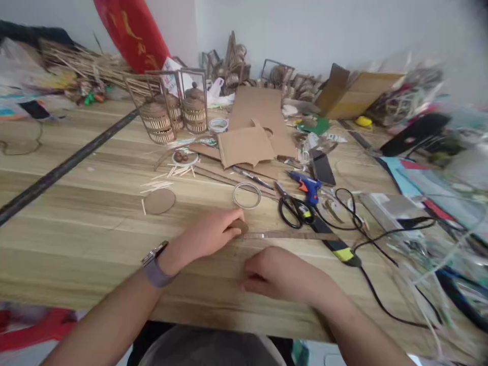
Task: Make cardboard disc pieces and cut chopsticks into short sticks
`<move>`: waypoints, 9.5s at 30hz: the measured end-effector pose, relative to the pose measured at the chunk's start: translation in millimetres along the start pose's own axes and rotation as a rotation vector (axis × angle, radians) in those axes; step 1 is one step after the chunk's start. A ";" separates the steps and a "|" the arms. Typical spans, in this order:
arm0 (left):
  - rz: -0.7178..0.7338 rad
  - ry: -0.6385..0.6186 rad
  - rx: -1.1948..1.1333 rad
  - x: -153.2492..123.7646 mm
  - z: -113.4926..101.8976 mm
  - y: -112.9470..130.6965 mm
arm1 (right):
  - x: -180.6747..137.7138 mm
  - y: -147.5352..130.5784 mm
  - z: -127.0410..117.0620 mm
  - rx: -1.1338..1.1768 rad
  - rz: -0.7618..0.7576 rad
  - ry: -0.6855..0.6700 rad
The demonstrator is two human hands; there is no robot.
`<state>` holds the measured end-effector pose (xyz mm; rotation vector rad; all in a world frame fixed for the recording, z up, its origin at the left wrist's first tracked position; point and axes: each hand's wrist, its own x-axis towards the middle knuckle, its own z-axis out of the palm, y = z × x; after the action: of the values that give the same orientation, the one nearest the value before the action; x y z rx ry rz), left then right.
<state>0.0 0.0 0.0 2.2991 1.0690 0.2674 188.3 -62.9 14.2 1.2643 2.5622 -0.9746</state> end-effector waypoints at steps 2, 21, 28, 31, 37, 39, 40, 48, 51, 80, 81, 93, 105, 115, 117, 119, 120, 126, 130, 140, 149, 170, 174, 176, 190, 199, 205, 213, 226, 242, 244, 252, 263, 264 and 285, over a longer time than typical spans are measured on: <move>-0.011 -0.019 -0.003 0.3 -1.0 0.5 | -3.7 7.9 -4.0 0.089 0.095 -0.115; -0.062 -0.046 0.052 -0.1 -6.2 1.1 | -12.1 36.1 -18.3 -0.312 0.501 0.231; -0.054 -0.041 0.039 -0.7 -5.7 1.9 | 2.0 53.1 -7.6 0.281 0.152 0.398; -0.045 -0.041 0.027 -1.0 -6.7 2.8 | 12.7 57.6 0.1 0.512 0.067 0.451; -0.051 -0.025 0.062 -0.9 -5.3 1.9 | 19.5 58.4 2.4 0.627 0.059 0.495; -0.058 -0.026 0.069 -1.0 -4.6 0.8 | 19.2 58.3 1.9 0.624 0.080 0.495; -0.062 -0.025 0.073 -1.1 -4.5 0.3 | 19.3 58.5 2.0 0.620 0.097 0.497; -0.051 -0.029 0.074 -1.1 -6.5 1.9 | 21.2 62.5 4.7 0.660 0.122 0.468; -0.051 -0.029 0.096 -1.2 -6.6 3.4 | 21.4 61.7 4.2 0.723 0.094 0.452; -0.051 -0.063 0.136 -2.9 -8.0 6.6 | 26.2 63.4 9.9 0.763 0.104 0.539; -0.051 -0.064 0.138 -3.0 -8.1 6.8 | 26.1 63.2 9.9 0.756 0.104 0.544; -0.022 -0.043 0.146 -4.0 -3.8 4.7 | 27.5 57.1 11.3 0.788 0.069 0.600; -0.009 -0.027 0.171 -6.2 0.2 3.5 | 27.3 51.0 14.5 0.696 0.067 0.618; 0.057 0.040 0.124 -1.9 9.7 1.3 | 23.1 39.3 12.4 0.225 0.049 0.702; 0.075 0.044 0.136 -1.8 12.1 1.7 | 22.1 38.0 12.3 0.187 0.026 0.706; 0.081 0.064 0.158 -2.8 14.0 3.1 | 21.2 37.4 13.0 0.168 0.006 0.705; 0.077 0.078 0.170 -3.4 14.7 4.1 | 20.9 37.2 13.7 0.164 -0.001 0.704; 0.053 0.097 0.104 -0.5 13.7 5.1 | 20.5 35.8 15.8 0.252 0.048 0.719; 0.029 0.446 -0.103 2.1 5.2 -1.2 | 19.1 39.6 8.8 0.508 0.132 0.818; -0.102 0.314 -0.860 6.7 11.5 -1.7 | 20.0 40.8 -0.8 1.075 0.084 1.000; -0.054 0.261 -0.956 9.5 21.6 -1.4 | 20.9 39.7 7.0 0.998 0.009 1.048; 0.059 0.115 -0.703 -1.5 15.7 5.9 | 9.7 33.9 8.4 1.056 0.062 1.003; 0.068 0.028 -0.999 -0.2 15.5 6.5 | 13.7 35.4 9.8 1.280 0.004 0.955; 0.066 0.007 -1.107 1.0 16.8 6.4 | 14.3 34.0 8.4 1.323 0.003 0.978; -0.014 -0.011 -1.312 3.0 23.4 7.4 | 11.1 41.4 12.2 1.186 0.022 0.920; -0.025 -0.022 -1.279 4.0 23.3 2.7 | 13.7 41.3 13.9 1.214 0.007 0.873; -0.031 -0.019 -1.307 5.2 23.9 -0.8 | 14.9 41.0 14.3 1.216 0.012 0.875; -0.010 0.022 -1.361 8.6 29.6 6.9 | 21.6 32.0 15.4 1.332 0.022 1.009; -0.150 0.266 -1.290 13.8 40.2 19.7 | 34.5 21.5 30.3 1.378 -0.053 0.912; -0.158 0.479 -1.426 12.7 36.5 5.1 | 30.4 40.6 21.5 1.196 -0.033 1.014; -0.167 0.466 -1.453 12.4 37.2 5.9 | 30.1 37.7 22.2 1.195 -0.042 1.001; -0.205 0.516 -1.537 12.6 29.3 8.4 | 29.4 37.1 20.9 1.255 -0.004 1.030; -0.223 0.631 -1.668 16.2 21.5 0.1 | 29.7 32.4 19.8 1.354 0.027 1.016; -0.223 0.635 -1.662 16.1 20.8 -0.5 | 29.5 31.7 20.0 1.358 0.025 1.022; -0.167 0.382 -1.146 8.9 21.1 -2.8 | 24.3 29.5 13.9 1.359 0.022 1.033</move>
<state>12.7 -0.8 -19.3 1.1425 0.9009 0.9810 192.4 -41.9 -20.3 2.5596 2.1242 -2.8992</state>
